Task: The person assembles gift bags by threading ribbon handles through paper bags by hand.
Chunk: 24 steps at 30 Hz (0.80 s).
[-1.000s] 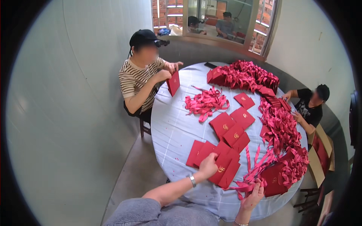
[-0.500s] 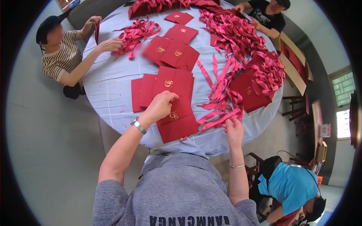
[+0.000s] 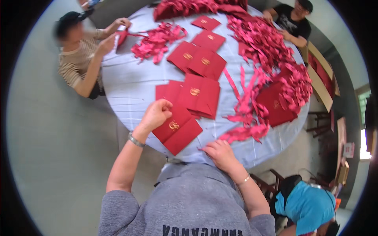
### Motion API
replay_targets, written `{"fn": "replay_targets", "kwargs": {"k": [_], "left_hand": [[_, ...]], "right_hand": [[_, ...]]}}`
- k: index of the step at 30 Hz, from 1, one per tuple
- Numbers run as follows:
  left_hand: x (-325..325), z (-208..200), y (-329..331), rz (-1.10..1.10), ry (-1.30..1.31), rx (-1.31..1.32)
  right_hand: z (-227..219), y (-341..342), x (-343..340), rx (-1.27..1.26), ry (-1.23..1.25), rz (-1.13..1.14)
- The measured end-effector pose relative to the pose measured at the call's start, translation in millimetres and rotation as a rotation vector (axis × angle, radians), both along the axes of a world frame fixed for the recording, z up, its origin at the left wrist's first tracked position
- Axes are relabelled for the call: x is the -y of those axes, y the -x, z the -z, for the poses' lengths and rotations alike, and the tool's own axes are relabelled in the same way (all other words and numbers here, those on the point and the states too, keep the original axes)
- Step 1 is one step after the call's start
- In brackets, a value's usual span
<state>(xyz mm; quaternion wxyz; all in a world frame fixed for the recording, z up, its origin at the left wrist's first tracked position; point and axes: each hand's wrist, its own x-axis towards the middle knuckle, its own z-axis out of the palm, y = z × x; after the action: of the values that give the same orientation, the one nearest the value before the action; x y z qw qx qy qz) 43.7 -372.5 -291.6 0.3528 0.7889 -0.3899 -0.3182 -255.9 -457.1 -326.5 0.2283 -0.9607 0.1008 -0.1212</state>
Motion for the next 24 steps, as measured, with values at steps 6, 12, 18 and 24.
{"fn": "replay_targets", "kwargs": {"k": [6, 12, 18, 24], "left_hand": [[-15.6, -4.6, -3.3, -0.007, 0.051, -0.03], [-1.9, 21.0, 9.5, 0.025, 0.18, 0.167], [20.7, 0.4, 35.4, 0.125, -0.021, 0.15], [13.2, 15.8, 81.0, 0.22, 0.045, 0.085]], "right_hand": [[-3.1, -2.4, -2.5, -0.06, 0.018, 0.002], [-12.2, -9.0, 9.3, 0.198, -0.257, 0.134], [-59.6, -44.0, 90.0, 0.529, -0.879, 0.415], [-102.5, -53.1, 89.1, 0.587, -1.153, 0.33]]}}
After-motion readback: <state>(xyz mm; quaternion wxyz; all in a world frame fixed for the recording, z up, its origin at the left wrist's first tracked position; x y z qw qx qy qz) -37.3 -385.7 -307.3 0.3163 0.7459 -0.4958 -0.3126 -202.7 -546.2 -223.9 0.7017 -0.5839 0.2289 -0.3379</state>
